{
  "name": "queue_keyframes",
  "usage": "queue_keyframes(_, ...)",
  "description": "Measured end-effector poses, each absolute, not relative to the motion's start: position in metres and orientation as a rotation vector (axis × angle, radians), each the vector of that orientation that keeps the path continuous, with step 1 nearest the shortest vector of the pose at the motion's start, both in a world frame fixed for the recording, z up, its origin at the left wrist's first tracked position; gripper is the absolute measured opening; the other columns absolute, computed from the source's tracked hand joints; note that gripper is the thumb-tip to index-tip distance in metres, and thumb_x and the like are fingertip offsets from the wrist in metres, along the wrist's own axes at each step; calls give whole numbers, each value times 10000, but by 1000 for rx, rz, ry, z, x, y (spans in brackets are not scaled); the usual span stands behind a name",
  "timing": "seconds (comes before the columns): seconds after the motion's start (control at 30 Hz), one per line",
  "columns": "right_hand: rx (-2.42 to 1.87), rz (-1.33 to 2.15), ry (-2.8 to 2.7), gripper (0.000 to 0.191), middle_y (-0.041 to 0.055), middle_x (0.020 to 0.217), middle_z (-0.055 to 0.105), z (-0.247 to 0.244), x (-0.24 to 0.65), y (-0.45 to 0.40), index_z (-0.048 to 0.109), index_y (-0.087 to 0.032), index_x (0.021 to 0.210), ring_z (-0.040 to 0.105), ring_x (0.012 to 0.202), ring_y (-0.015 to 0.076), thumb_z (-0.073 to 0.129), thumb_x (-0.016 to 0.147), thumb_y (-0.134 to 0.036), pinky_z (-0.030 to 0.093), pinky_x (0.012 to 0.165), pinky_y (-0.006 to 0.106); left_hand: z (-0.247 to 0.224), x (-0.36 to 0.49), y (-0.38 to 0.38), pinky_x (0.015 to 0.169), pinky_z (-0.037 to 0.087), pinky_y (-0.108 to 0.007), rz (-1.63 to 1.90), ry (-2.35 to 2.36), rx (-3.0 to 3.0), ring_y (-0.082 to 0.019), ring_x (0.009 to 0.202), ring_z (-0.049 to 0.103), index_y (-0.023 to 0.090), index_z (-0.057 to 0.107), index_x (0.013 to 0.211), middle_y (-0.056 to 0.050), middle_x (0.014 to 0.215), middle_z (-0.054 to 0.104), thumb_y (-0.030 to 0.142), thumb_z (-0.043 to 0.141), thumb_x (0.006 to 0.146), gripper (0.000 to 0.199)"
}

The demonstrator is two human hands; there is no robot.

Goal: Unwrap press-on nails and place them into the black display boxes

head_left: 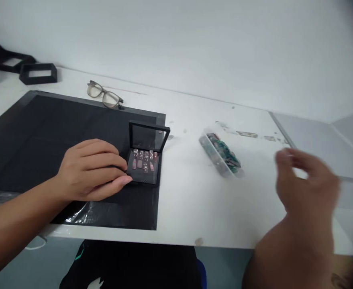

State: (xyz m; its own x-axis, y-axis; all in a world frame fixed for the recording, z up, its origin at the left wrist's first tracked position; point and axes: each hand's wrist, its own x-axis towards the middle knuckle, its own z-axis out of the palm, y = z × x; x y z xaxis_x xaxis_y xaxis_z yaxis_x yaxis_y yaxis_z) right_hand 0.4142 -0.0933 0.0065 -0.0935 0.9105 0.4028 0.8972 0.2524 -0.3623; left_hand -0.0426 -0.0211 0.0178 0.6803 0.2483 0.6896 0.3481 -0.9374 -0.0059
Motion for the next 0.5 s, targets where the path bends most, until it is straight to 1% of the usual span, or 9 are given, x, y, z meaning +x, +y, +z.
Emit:
queue_keyframes(0.1,-1813,61,-1602,373,129,885,762,-5,419,-86,740,-177,1158,751,758,275,605,946,-454,599,464,321,18,-36,-22,613,541,-321,-1062,-406,-2740,-171,692,656,212,698,771,26,756,751,220,787,767,90)
queue_keyframes(0.13,-1840,108,-1543,390,127,895,763,-8,414,-84,736,-167,1158,756,774,273,639,923,-463,624,477,330,18,-35,-22,612,546,-318,-1045,-383,-2730,-168,688,657,210,703,768,28,754,751,224,792,764,91)
queue_keyframes(0.23,-1853,266,-1483,407,104,918,773,-10,393,-80,718,-165,1192,769,801,243,644,915,-454,656,522,324,16,-32,-25,636,559,-308,-1009,-354,-2701,-156,692,666,216,715,775,35,761,752,232,800,763,87)
queue_keyframes(0.3,-1836,361,-1533,379,91,897,784,-2,383,-77,739,-169,1162,766,773,222,661,898,-429,653,534,310,13,-29,-28,665,564,-300,-990,-346,-2695,-151,718,679,228,725,804,38,788,758,244,795,773,78)
queue_keyframes(0.4,-1799,462,-1707,276,73,886,796,18,372,-65,798,-206,1034,747,732,205,722,831,-377,633,556,313,8,-17,-32,755,571,-301,-966,-324,-2699,-157,833,713,249,732,824,39,884,779,292,765,808,57)
queue_keyframes(0.43,-1775,484,-1777,235,63,904,799,24,369,-60,810,-228,995,744,750,205,729,817,-357,629,586,321,8,-11,-33,795,569,-304,-961,-309,-2706,-161,889,719,251,729,801,40,929,785,308,748,825,64)
queue_keyframes(0.5,-1709,509,-1893,190,39,967,802,31,362,-50,817,-266,965,743,835,212,704,817,-302,623,671,343,8,4,-35,859,554,-313,-942,-267,-2737,-171,994,717,245,710,725,42,1015,789,327,697,867,164)
